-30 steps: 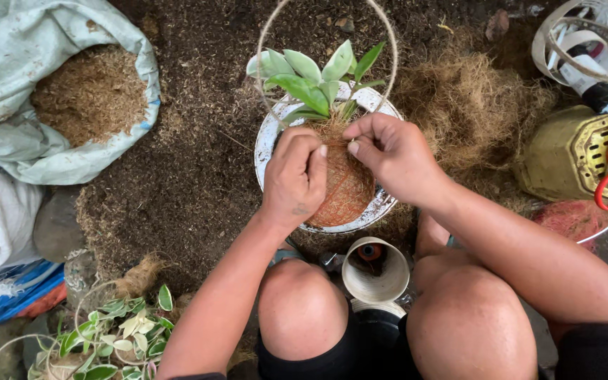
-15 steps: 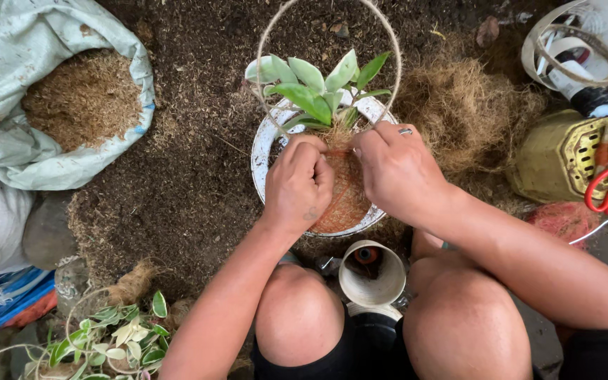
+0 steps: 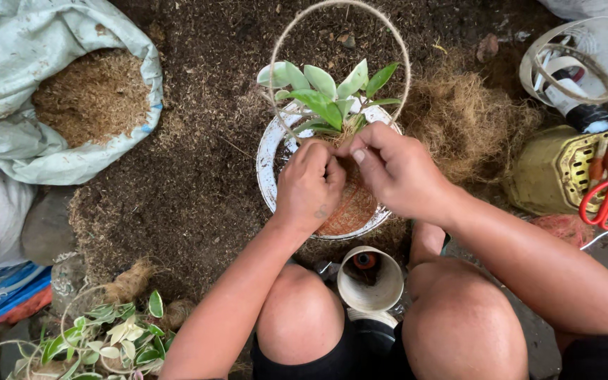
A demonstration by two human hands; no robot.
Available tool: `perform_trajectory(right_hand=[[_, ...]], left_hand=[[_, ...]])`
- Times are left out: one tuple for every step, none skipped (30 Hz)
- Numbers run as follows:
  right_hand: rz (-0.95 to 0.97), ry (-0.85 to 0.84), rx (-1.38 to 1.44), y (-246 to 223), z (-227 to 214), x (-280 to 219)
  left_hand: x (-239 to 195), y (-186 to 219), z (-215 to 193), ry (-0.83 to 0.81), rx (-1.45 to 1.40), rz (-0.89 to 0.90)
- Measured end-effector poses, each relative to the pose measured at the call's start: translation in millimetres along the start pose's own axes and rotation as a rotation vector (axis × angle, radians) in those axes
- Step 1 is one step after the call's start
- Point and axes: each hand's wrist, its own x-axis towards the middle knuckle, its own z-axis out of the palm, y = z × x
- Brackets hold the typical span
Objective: The person arranges a small plant into a coconut husk planter, securing it with twine and adjusting the leaves. They then use scissors to trim excess twine from the finished arrangement.
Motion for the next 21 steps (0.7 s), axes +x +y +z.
perform_trajectory(right_hand=[[0.141,0.023,0.136,5.1,1.1,2.2],[0.282,0.044,0.271,10.4,2.3,4.8],[0.424,0.065,0.407,15.5,3.4,5.4],[0.392,0.07,0.331,20.2,4.3,4.7],[0.361,0.072,0.257,24.3,5.7,3.3],[0.33,0.073,0.183,28.1,6.9,1.4],[0.262,0.075,0.106,31.4,7.4,-1.9],[0.194,0.076,0.029,34.0,8.0,-5.0],[0.121,0.076,-0.051,36.1,7.2,-6.2],[0.127,0.08,-0.031,37.5,7.4,-7.0],[0.133,0.085,-0.011,38.4,9.3,-7.3],[0.138,0.089,0.009,38.7,10.6,-7.5],[0.148,0.095,-0.019,38.6,11.4,-7.9],[0.157,0.1,-0.047,38.1,12.1,-8.0],[0.166,0.108,-0.075,37.2,13.0,-8.5],[0.175,0.102,-0.065,35.8,13.6,-9.3],[0.182,0.093,-0.057,34.4,13.4,-9.5],[0.19,0.083,-0.048,32.8,13.3,-9.8],[0.2,0.087,-0.075,31.4,13.7,-9.0],[0.21,0.091,-0.101,30.2,14.2,-8.3],[0.219,0.095,-0.126,29.4,14.9,-7.3]], left_hand=[[0.2,-0.4,0.2,-0.005,0.006,-0.004],[0.7,-1.1,0.6,-0.011,0.012,-0.008],[1.0,-2.2,1.3,-0.003,-0.004,0.006],[1.3,-3.6,2.0,0.005,-0.02,0.021],[0.7,-5.0,2.0,0.012,-0.034,0.033],[0.6,-6.6,2.5,-0.005,-0.028,0.023],[-0.1,-7.7,3.8,-0.025,-0.026,0.011],[-1.3,-8.2,4.4,-0.044,-0.023,0.0],[-1.1,-8.4,4.7,-0.022,-0.024,0.019],[-1.4,-8.1,4.0,0.001,-0.024,0.038],[-2.5,-7.8,2.3,0.023,-0.024,0.057],[-3.5,-6.9,0.5,0.033,-0.041,0.056],[-4.5,-5.6,-1.5,0.041,-0.058,0.054],[-5.0,-4.2,-3.5,0.049,-0.074,0.052],[-5.3,-3.3,-5.9,0.05,-0.125,0.033],[-5.3,-2.6,-8.7,0.051,-0.176,0.014],[-4.8,-1.5,-10.2,0.056,-0.226,-0.006],[-3.9,-0.2,-10.7,0.035,-0.285,-0.06],[-3.0,0.4,-11.5,0.015,-0.343,-0.114],[-2.0,0.8,-11.9,-0.005,-0.4,-0.168],[-0.6,0.8,-12.0,-0.019,-0.433,-0.173]])
